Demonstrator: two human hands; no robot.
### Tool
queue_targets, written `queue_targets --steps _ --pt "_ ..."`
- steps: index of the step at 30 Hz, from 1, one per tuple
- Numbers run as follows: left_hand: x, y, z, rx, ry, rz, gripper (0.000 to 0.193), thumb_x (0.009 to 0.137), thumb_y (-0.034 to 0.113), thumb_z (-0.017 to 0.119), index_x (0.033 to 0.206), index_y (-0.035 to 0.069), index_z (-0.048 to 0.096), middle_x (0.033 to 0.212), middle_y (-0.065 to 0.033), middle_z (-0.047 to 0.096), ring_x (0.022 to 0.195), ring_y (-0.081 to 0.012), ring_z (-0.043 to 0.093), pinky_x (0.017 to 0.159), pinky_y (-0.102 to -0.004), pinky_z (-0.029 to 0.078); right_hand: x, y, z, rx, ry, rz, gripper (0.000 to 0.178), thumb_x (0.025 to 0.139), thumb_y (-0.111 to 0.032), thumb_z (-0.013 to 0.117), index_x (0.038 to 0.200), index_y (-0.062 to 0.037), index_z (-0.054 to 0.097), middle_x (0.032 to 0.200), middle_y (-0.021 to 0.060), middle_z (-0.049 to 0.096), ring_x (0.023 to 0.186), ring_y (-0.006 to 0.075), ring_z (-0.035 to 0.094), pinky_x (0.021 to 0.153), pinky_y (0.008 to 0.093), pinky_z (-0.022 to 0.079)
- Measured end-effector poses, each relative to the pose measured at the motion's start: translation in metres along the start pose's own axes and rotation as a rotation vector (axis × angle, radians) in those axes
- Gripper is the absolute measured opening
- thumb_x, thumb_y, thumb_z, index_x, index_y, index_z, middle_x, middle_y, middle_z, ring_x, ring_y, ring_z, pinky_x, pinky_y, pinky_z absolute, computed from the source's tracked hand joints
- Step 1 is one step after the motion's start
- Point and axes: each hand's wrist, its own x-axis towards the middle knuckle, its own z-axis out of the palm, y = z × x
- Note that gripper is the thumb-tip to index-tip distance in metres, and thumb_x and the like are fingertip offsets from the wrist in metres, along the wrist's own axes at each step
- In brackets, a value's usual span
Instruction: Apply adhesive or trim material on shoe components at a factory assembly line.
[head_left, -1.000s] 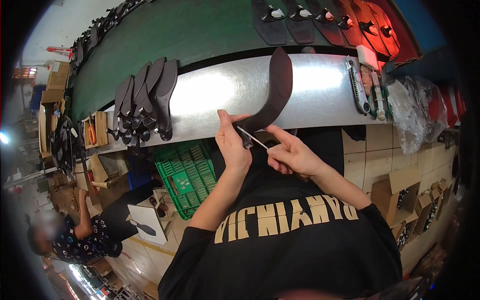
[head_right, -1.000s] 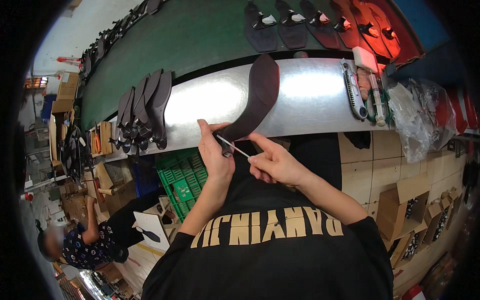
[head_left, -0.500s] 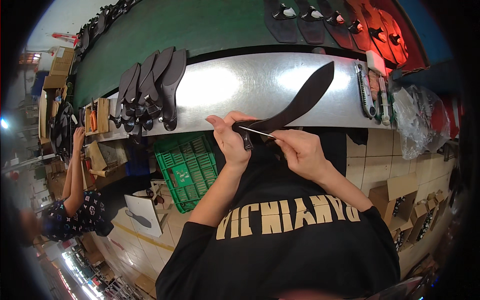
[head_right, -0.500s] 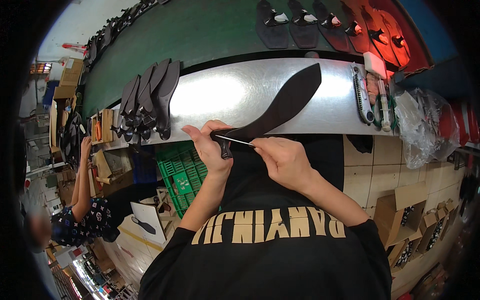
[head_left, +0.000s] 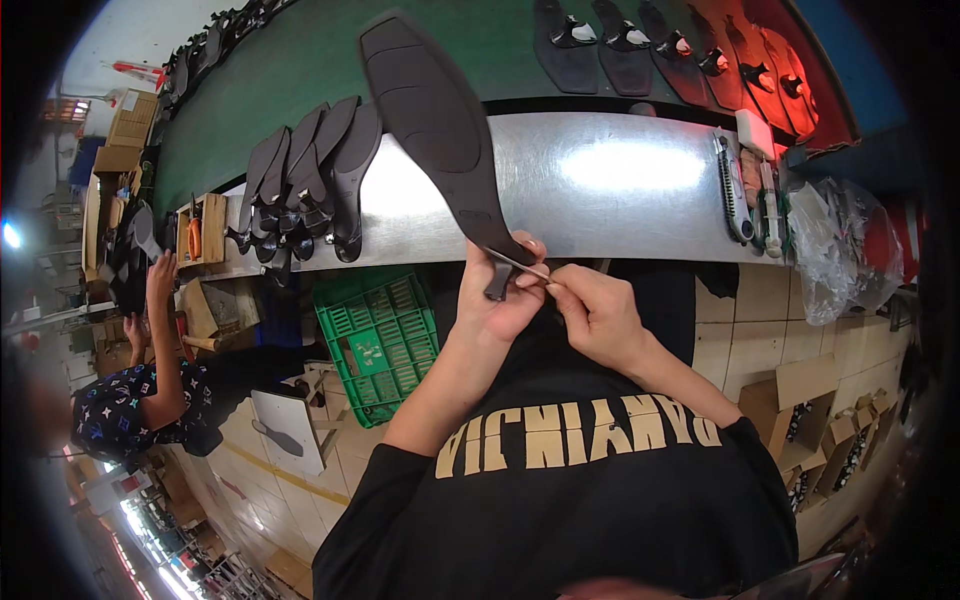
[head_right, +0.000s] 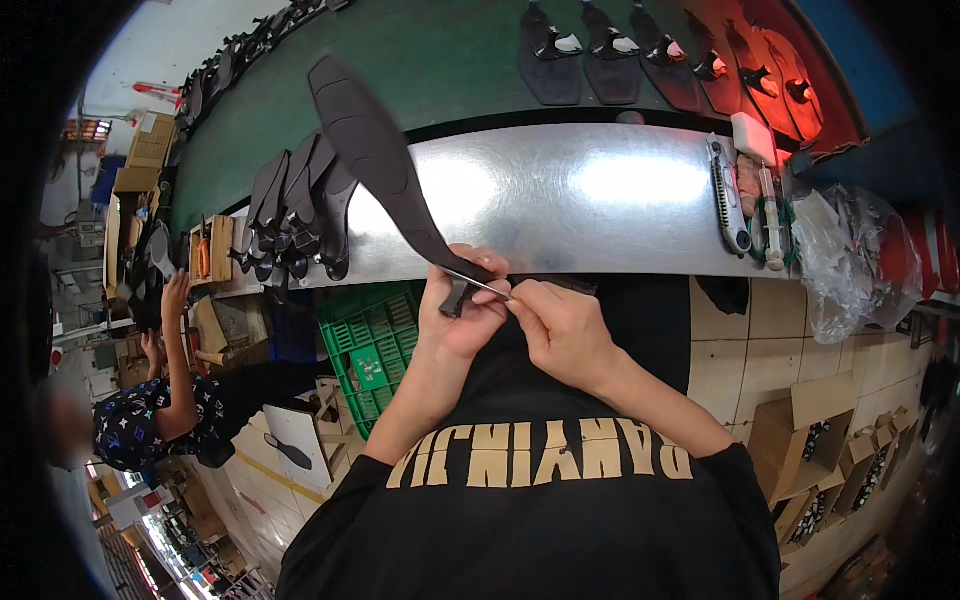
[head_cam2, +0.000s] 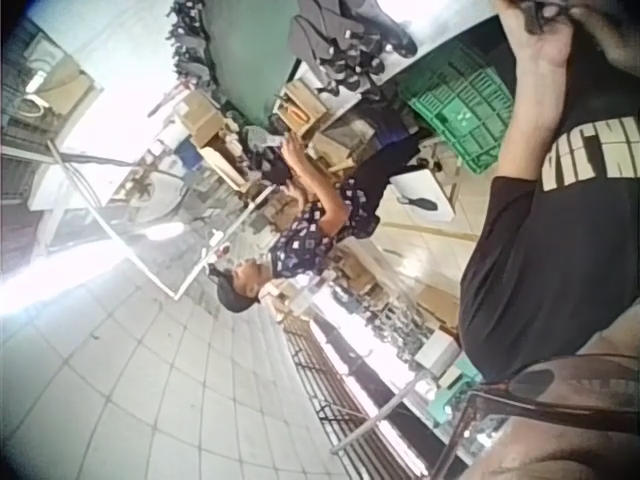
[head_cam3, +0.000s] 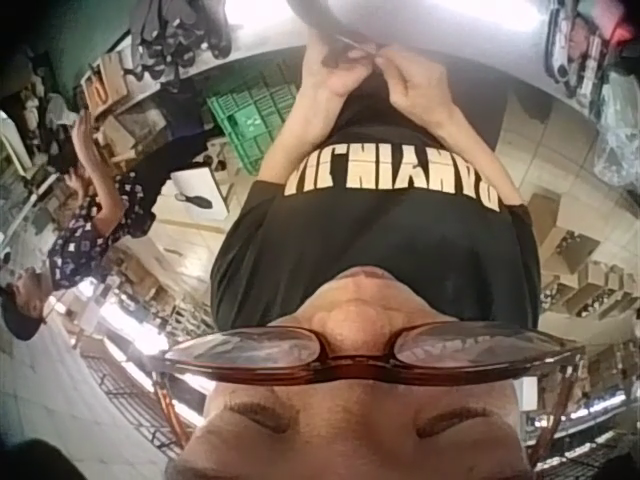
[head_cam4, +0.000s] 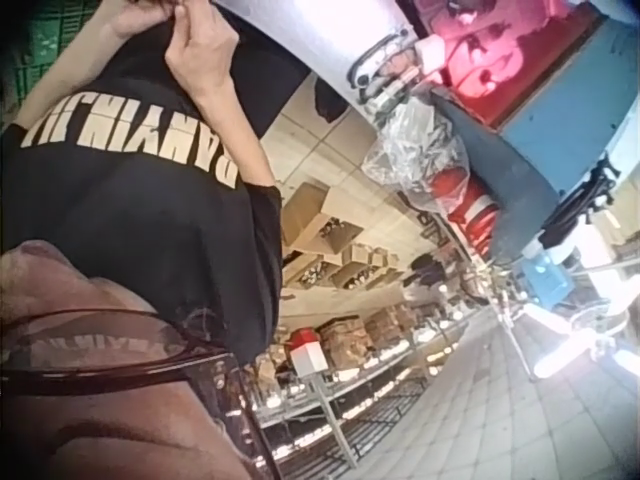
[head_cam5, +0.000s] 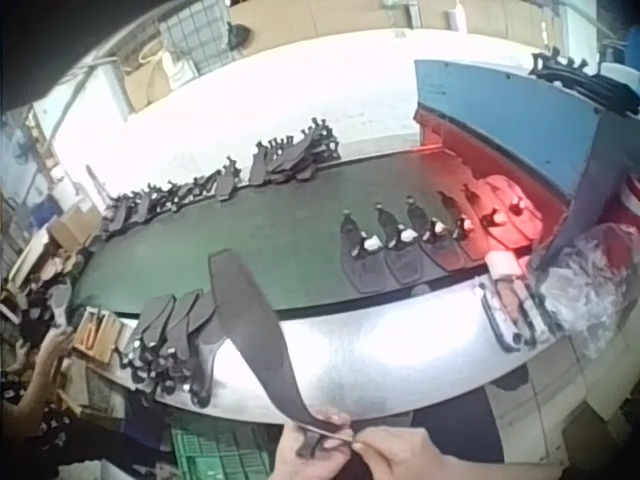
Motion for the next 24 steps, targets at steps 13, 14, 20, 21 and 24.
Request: queue_targets --steps 13,14,20,21,24 --pt "-0.011 0.136 0.053 0.343 0.228 0.732 0.045 0.085 0.059 0.061 0.094 0.014 0.059 0.079 0.0015 0.061 0.067 -0.0109 0.057 0.045 -0.0224 0.037 0.012 -0.012 -0.008 0.052 -0.024 0.066 0.004 0.087 -0.001 0.059 0.084 -0.0014 0.062 0.065 0.0099 0.058 0.053 0.0200 0.057 0.052 0.0290 0.045" --pt "-0.022 0.162 0.063 0.378 0.241 0.777 0.031 0.085 0.043 0.065 0.094 0.014 0.059 0.081 0.0021 0.062 0.068 -0.0105 0.058 0.047 -0.0216 0.037 0.012 -0.007 -0.012 0.050 0.038 0.060 0.006 0.088 -0.002 0.058 0.083 -0.0007 0.061 0.063 0.0093 0.056 0.051 0.0176 0.054 0.051 0.0278 0.043" --pt "-0.078 0.329 0.046 0.907 0.568 1.150 0.032 0.086 0.035 0.063 0.109 0.013 0.063 0.100 -0.0011 0.065 0.075 -0.0136 0.059 0.059 -0.0296 0.045 0.019 0.020 -0.043 0.019 0.119 0.151 0.006 0.088 -0.002 0.057 0.085 0.0004 0.062 0.063 0.0092 0.057 0.051 0.0196 0.052 0.051 0.0290 0.041" --pt "-0.121 0.374 0.024 1.074 0.788 1.211 0.041 0.087 0.038 0.062 0.116 0.009 0.061 0.109 -0.0058 0.064 0.085 -0.0193 0.062 0.067 -0.0311 0.049 0.026 0.021 -0.048 0.013 0.169 0.114 0.006 0.088 -0.002 0.057 0.087 0.0004 0.062 0.066 0.0099 0.058 0.053 0.0203 0.053 0.053 0.0294 0.042" --pt "-0.117 0.363 0.023 1.772 0.979 1.633 0.055 0.085 0.027 0.070 0.123 -0.008 0.053 0.119 -0.0205 0.059 0.108 -0.0280 0.058 0.089 -0.0367 0.048 0.033 0.039 -0.080 -0.090 0.373 0.188 0.012 0.086 0.001 0.056 0.094 0.0007 0.064 0.076 0.0127 0.059 0.064 0.0232 0.056 0.060 0.0308 0.044"
